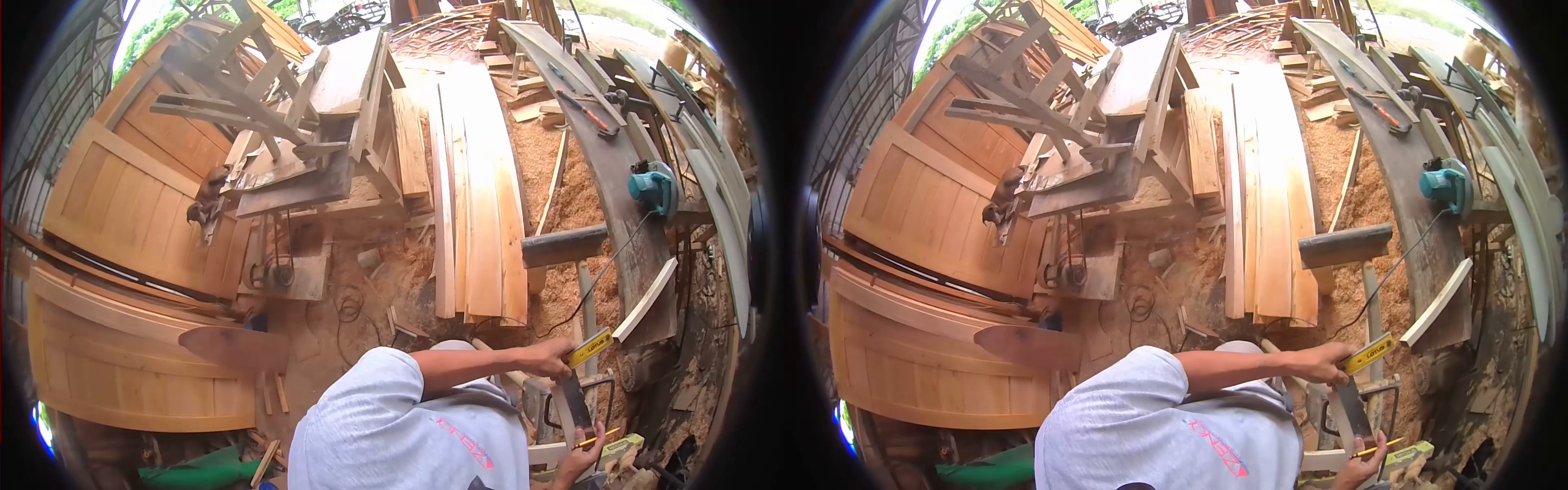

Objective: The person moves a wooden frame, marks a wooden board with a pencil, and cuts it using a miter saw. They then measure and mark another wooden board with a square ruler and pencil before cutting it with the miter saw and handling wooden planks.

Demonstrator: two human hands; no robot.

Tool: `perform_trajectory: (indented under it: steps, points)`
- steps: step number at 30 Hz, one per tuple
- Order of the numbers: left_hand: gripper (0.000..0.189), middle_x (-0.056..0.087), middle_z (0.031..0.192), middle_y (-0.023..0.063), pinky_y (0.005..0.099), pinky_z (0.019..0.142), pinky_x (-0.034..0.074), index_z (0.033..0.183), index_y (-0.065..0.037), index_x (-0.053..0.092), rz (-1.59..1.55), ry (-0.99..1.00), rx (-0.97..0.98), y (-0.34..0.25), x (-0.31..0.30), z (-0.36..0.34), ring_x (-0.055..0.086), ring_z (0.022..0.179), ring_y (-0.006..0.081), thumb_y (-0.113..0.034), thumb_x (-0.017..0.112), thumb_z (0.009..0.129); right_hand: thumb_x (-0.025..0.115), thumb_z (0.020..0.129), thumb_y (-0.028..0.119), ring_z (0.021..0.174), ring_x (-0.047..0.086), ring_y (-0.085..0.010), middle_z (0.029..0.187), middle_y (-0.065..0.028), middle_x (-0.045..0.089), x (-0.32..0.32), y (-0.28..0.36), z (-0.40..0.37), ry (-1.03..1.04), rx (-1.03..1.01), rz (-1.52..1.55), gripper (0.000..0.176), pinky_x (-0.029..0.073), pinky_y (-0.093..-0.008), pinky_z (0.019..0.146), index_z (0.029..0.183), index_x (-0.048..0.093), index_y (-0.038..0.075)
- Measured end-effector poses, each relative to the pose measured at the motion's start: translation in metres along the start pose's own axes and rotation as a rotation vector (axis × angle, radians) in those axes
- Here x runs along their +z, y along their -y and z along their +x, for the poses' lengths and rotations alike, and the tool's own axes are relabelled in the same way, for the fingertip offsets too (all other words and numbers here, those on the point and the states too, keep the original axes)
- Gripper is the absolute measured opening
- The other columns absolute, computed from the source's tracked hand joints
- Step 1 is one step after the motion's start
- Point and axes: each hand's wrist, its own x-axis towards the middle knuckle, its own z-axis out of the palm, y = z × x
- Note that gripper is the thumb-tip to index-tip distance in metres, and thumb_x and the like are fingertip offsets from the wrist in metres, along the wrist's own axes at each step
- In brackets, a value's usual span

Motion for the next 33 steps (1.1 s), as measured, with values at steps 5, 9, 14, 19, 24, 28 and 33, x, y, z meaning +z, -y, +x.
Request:
perform_trajectory:
  steps: [5,9,14,19,24,28,33]
  points:
    - [0.027,0.056,0.084,0.0065,0.0312,0.064,0.051,0.101,0.002,0.05,-0.047,0.036,-0.008,0.001,-0.003,0.002,0.06,0.075,0.0137,-0.005,0.067,0.081,0.072,0.085,0.006,0.114,0.052,-0.0246,0.122,-0.0128,0.057,-0.002,-0.032,0.004,-0.005,-0.009,-0.011,0.046,0.041,-0.0357,0.1,0.126,0.054,-0.003]
    - [0.032,0.057,0.085,0.0065,0.0317,0.065,0.05,0.107,0.002,0.049,-0.043,0.054,0.028,0.004,-0.003,0.003,0.059,0.075,0.0138,-0.008,0.067,0.081,0.078,0.084,0.013,0.086,0.063,-0.0244,0.096,-0.0116,0.069,0.002,0.041,-0.003,-0.099,-0.213,-0.078,0.037,0.051,-0.036,0.08,0.115,0.063,0.0]
    - [0.036,0.057,0.085,0.0067,0.0329,0.066,0.05,0.108,0.003,0.049,-0.024,0.034,0.1,0.006,-0.002,0.002,0.059,0.076,0.0153,-0.009,0.066,0.079,0.072,0.085,0.006,0.112,0.053,-0.0266,0.119,-0.0122,0.057,0.001,-0.022,0.005,-0.066,-0.159,-0.139,0.044,0.045,-0.0366,0.096,0.125,0.055,-0.002]
    - [0.033,0.059,0.08,0.0066,0.033,0.061,0.05,0.1,0.004,0.054,0.074,-0.067,0.208,0.009,-0.001,0.01,0.059,0.071,0.0158,-0.009,0.066,0.072,0.073,0.084,0.005,0.111,0.056,-0.0275,0.115,-0.0149,0.062,0.013,0.013,0.008,-0.111,-0.084,0.015,0.042,0.044,-0.0367,0.098,0.121,0.057,-0.005]
    - [0.025,0.068,0.076,0.009,0.029,0.055,0.055,0.096,0.005,0.061,0.021,0.076,0.137,0.0,-0.012,0.016,0.067,0.063,0.0165,-0.006,0.067,0.074,0.074,0.085,0.012,0.099,0.057,-0.024,0.108,-0.011,0.062,0.01,0.0,0.017,-0.096,-0.219,-0.086,0.039,0.046,-0.0345,0.089,0.119,0.059,-0.002]
    - [0.021,0.069,0.077,0.011,0.0301,0.056,0.058,0.092,0.005,0.064,0.053,0.078,0.074,-0.009,-0.017,0.016,0.07,0.066,0.019,-0.005,0.069,0.075,0.074,0.086,0.012,0.09,0.054,-0.0185,0.098,-0.0063,0.058,0.014,0.03,0.006,-0.119,-0.174,-0.06,0.034,0.047,-0.0316,0.079,0.115,0.061,0.002]
    - [0.023,0.071,0.083,0.0105,0.0286,0.059,0.057,0.098,0.003,0.067,0.064,0.135,0.03,-0.017,-0.022,0.011,0.069,0.068,0.0164,-0.008,0.07,0.077,0.078,0.08,0.012,0.091,0.055,-0.0215,0.096,-0.0082,0.06,0.016,0.016,0.011,-0.107,-0.196,-0.004,0.038,0.046,-0.0343,0.084,0.113,0.062,0.0]
